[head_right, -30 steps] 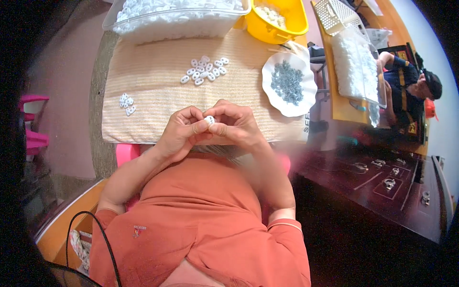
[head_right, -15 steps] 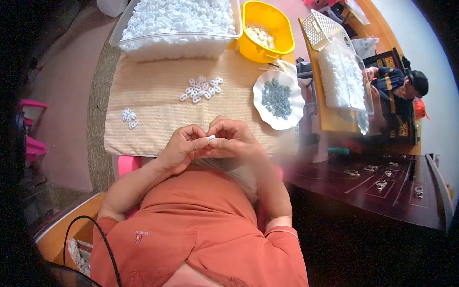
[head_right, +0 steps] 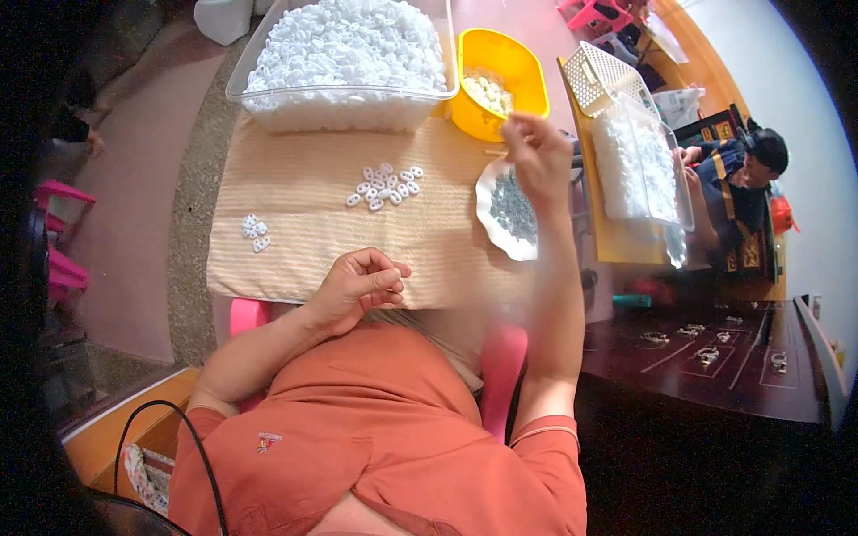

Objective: Manually assembling small white plastic components by inserting small pins.

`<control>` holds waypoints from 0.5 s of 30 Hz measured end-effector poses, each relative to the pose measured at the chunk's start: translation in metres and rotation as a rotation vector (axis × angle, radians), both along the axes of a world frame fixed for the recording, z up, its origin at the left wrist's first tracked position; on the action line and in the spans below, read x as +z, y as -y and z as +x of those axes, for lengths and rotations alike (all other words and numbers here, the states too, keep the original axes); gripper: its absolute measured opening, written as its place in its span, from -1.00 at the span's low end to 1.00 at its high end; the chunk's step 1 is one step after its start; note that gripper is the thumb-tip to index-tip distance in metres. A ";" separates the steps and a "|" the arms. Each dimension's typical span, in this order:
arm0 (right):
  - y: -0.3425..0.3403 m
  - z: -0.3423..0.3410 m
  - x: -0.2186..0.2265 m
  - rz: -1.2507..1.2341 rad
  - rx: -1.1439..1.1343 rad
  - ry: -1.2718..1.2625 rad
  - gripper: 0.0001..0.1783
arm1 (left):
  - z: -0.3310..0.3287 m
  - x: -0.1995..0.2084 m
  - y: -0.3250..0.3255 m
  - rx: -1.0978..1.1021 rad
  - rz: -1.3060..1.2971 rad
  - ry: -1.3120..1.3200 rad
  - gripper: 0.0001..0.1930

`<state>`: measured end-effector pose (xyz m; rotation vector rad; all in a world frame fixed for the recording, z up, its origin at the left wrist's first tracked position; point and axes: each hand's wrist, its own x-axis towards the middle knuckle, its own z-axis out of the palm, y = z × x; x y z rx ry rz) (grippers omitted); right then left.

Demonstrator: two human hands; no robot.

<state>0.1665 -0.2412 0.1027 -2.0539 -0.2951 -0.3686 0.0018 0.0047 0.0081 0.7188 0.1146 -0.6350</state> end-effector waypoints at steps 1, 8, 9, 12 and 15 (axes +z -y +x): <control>-0.003 0.012 0.008 -0.018 -0.080 0.049 -0.73 | -0.001 0.000 0.000 -0.003 -0.003 -0.002 -0.89; -0.004 0.041 -0.003 -0.261 -0.195 0.198 -0.68 | 0.002 0.004 -0.002 -0.020 -0.013 -0.041 -0.91; -0.012 0.028 -0.006 -0.228 -0.169 0.103 -0.69 | 0.001 0.003 -0.002 -0.012 -0.015 -0.059 -0.91; -0.035 -0.007 -0.026 -0.185 0.117 0.052 -0.80 | 0.003 0.000 0.000 -0.023 -0.025 0.014 -0.93; -0.059 -0.034 -0.045 -0.287 0.313 -0.148 -0.75 | 0.003 0.000 -0.001 -0.029 -0.044 0.005 -0.92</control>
